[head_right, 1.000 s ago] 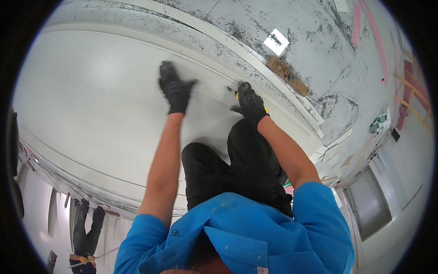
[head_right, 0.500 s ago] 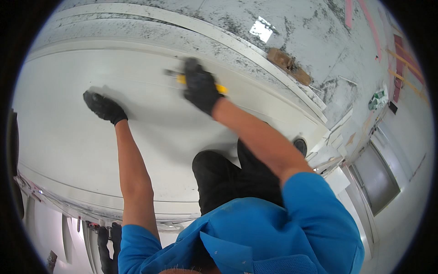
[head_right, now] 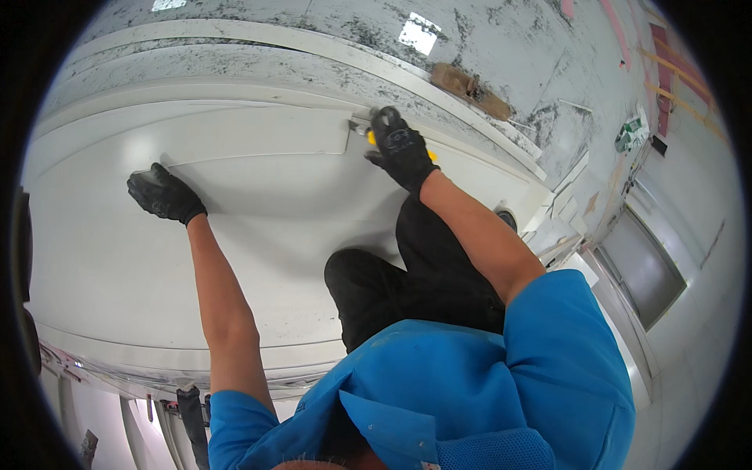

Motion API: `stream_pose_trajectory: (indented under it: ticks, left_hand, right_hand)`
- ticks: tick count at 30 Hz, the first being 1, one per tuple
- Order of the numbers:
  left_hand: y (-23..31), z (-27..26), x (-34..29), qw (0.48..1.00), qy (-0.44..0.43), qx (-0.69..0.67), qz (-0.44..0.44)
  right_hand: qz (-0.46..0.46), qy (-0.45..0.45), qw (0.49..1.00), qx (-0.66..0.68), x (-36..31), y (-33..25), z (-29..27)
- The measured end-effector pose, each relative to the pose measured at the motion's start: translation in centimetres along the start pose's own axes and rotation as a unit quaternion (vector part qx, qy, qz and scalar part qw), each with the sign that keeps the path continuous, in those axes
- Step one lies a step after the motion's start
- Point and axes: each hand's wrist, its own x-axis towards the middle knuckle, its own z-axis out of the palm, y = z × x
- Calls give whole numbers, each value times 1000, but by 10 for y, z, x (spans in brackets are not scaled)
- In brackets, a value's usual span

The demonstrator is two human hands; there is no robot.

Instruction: The person kneels on the floor and installs white rectangular floor tiles. They position each tile, press it into place, and use a yellow utility knife to trim the edges for a precise fit. Another worker is visible in the background.

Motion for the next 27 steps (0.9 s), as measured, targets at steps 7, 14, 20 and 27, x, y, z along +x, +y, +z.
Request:
stream_pose_trajectory:
  ticks: [7,14,20,27]
  left_hand:
    - [8,-3,2,1000,-6,-16,-3]
    - [-4,-1,13,998,-54,1,20]
    - [3,-6,12,996,-41,51,56]
    - [11,-18,13,994,-95,55,27]
  right_hand:
    - [41,107,981,154,3,-88,32]
    - [188,128,956,187,21,-64,28]
    - [140,199,939,242,5,-78,57]
    - [268,130,864,407,27,-96,23]
